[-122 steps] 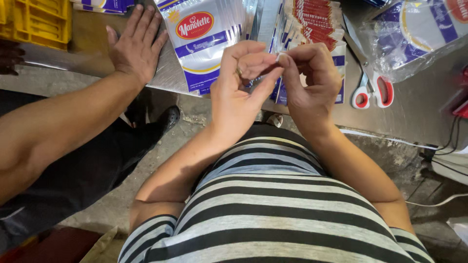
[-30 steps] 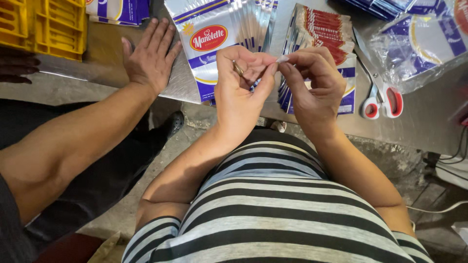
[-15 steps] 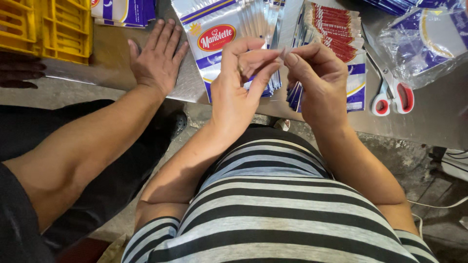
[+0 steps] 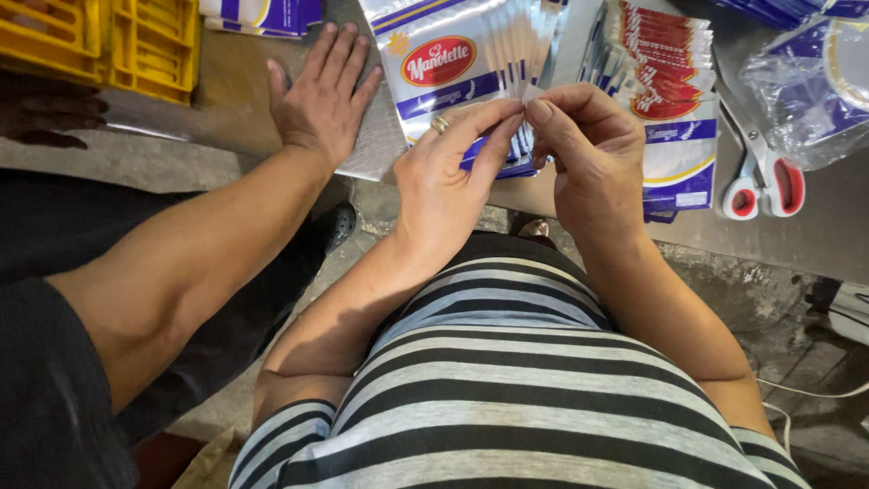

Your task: The person packages individual blue and white bags, using a handheld tape dispenser to seal them. They take small white labels and apply them to each bag, handling several bags from a stack and moving them aside on a stainless steel surface.

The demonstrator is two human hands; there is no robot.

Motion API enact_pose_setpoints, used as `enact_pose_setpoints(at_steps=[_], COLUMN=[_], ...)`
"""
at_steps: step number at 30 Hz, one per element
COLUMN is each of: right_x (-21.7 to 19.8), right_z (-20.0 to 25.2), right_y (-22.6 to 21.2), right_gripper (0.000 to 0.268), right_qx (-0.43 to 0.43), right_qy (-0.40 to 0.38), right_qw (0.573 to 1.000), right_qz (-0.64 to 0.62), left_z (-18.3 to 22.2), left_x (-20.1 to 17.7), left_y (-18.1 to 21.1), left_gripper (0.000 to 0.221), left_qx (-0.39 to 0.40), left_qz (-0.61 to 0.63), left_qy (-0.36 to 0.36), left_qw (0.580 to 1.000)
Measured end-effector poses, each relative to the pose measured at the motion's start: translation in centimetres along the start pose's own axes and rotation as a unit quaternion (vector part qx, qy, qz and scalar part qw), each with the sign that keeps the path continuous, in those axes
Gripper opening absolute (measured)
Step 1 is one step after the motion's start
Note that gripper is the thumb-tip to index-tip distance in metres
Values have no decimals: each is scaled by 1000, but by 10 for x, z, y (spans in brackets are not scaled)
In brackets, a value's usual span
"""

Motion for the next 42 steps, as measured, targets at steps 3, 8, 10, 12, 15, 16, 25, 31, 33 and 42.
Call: enact_pose_setpoints(at_steps=[3, 8, 10, 12, 15, 16, 25, 31, 33, 42], right_x=[6, 8, 6, 0, -7, -10, -46, -61, -66, -76], right_z=[2, 3, 5, 9, 13, 14, 17, 37, 42, 53], right_y=[-4, -16, -22, -24, -32, -31, -23, -45, -49, -53], right_gripper=[8, 7, 6, 6, 5, 5, 3, 8, 8, 5], right_qx=[-8, -52, -67, -72, -124, -124, -40, -162, -207, -230], right_qy=[-13, -23, -31, -24, -27, -30, -92, -102, -79, -110], right_qw=[1000, 994, 991, 984, 972, 972, 979, 946, 922, 896], right_qz=[10, 90, 111, 161, 199, 198, 176, 262, 318, 365], left_z=[2, 7, 10, 12, 18, 19, 33, 50, 56, 74], left_x=[-6, -6, -2, 3, 11, 14, 48, 70, 77, 94], left_y=[1, 6, 5, 6, 11, 13, 11, 23, 26, 26], left_gripper=[17, 15, 15, 14, 16, 16, 13, 13, 13, 14], left_qx=[5, 32, 18, 4, 6, 7, -34, -26, -20, -17], left_qz=[-5, -27, -21, -16, -18, -32, 23, -40, -60, -92], left_qy=[18, 44, 55, 67, 90, 96, 123, 123, 123, 138], left_qw=[1000, 998, 998, 998, 996, 995, 992, 991, 990, 986])
Point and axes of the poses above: each hand's wrist, its own z-axis away from the middle knuckle, its own x-axis out of the palm, y = z × x, the point moved 9 cm from there along -z, towards the middle knuckle, and after that the axes turned 13 degrees about z, right-handed, at the moved point
